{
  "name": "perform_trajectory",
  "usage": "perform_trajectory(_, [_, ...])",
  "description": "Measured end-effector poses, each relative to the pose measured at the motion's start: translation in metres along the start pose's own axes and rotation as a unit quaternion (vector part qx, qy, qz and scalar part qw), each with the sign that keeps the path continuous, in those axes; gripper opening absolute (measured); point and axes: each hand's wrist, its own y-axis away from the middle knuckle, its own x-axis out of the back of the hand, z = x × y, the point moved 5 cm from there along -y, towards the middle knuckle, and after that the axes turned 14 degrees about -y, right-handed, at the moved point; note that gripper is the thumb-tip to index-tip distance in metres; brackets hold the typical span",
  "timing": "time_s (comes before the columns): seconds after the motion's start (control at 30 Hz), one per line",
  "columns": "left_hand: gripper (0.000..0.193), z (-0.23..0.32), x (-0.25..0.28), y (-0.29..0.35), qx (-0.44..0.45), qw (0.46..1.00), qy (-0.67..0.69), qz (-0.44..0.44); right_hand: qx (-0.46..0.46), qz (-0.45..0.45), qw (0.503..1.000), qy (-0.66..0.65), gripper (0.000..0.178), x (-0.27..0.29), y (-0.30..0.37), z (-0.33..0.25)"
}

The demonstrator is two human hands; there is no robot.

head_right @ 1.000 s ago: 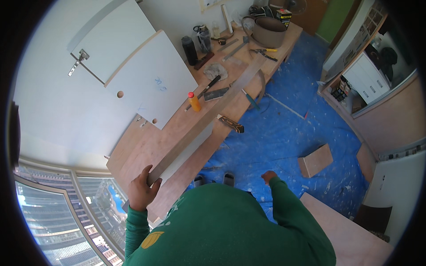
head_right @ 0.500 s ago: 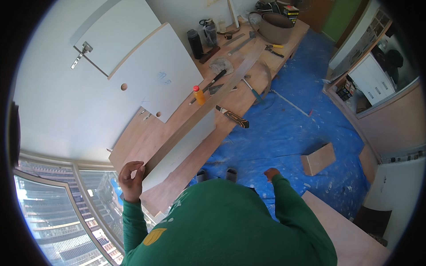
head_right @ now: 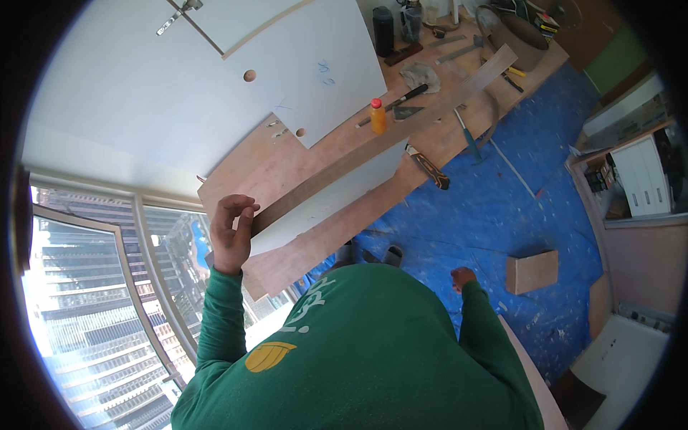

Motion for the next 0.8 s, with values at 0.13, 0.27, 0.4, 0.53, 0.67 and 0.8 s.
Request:
perform_trajectory(0.13, [0.01, 0.002, -0.002, 0.0, 0.014, 0.999, -0.021, -0.027, 0.022, 0.009, 1.0, 0.01, 0.023, 0.001, 0.01, -0.019])
perform_trajectory(0.27, [0.015, 0.0, 0.0, -0.001, 0.031, 0.997, -0.054, -0.045, 0.034, 0.023, 0.999, -0.025, 0.021, 0.002, 0.013, -0.02])
perform_trajectory(0.4, [0.026, -0.009, 0.003, 0.003, 0.05, 0.997, -0.043, -0.027, 0.019, 0.015, 0.999, -0.04, 0.017, -0.002, 0.012, -0.023])
perform_trajectory(0.53, [0.031, -0.014, 0.005, 0.006, 0.065, 0.998, -0.015, -0.004, 0.148, -0.056, 0.945, 0.285, 0.018, -0.004, -0.001, -0.037])
perform_trajectory(0.67, [0.034, -0.018, 0.004, 0.008, 0.082, 0.996, -0.044, -0.018, 0.172, -0.008, 0.934, 0.314, 0.03, -0.006, -0.007, -0.044])
perform_trajectory(0.8, [0.033, -0.001, -0.011, -0.004, 0.013, 0.992, -0.108, -0.064, 0.216, -0.025, 0.944, 0.248, 0.031, 0.0, 0.005, -0.039])
